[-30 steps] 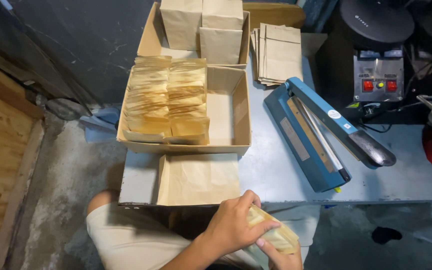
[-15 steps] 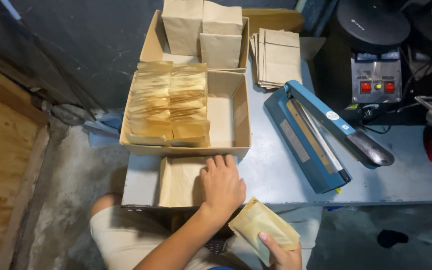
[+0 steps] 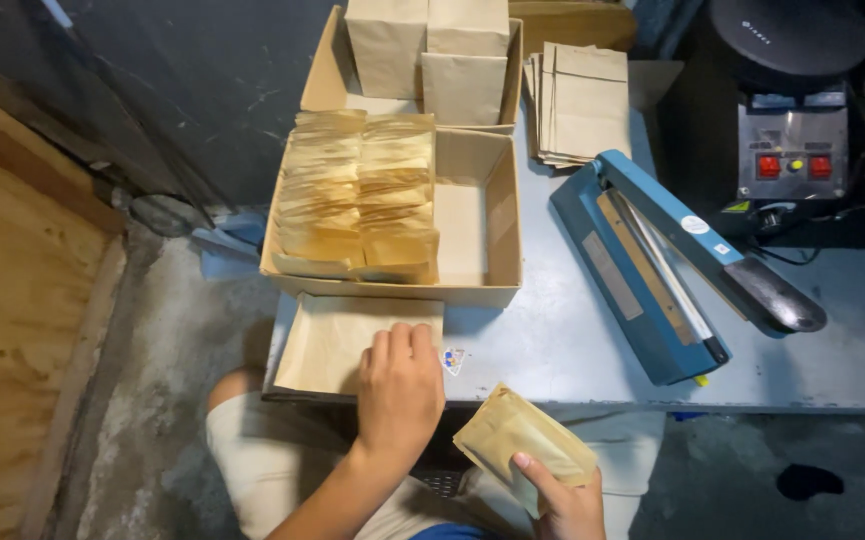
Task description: Organizing and opening paper bags from a storage box on a table
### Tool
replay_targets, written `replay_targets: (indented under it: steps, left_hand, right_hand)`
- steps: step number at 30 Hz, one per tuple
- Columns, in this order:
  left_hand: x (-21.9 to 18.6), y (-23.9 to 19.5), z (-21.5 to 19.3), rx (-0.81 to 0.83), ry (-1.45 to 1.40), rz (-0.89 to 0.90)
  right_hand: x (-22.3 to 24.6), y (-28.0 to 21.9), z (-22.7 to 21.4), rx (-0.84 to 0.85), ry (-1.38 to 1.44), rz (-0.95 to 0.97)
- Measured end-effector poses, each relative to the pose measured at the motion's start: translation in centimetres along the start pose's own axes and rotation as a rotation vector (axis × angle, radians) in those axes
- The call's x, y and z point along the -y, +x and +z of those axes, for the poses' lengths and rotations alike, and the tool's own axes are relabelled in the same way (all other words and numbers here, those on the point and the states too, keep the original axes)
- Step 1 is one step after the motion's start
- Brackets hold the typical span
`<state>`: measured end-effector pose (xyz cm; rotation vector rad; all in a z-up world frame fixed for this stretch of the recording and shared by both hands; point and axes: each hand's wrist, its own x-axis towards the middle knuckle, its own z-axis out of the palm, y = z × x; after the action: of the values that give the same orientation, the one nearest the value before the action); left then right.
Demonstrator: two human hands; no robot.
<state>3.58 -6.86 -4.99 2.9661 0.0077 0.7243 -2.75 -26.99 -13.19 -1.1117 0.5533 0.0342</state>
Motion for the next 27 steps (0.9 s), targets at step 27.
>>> replay_targets:
  steps: [27]
  left_hand:
    - [2.9, -3.4, 0.1, -0.009, -0.177, -0.053]
  right_hand:
    - [2.8, -1.2, 5.2, 0.305, 0.030, 0.204]
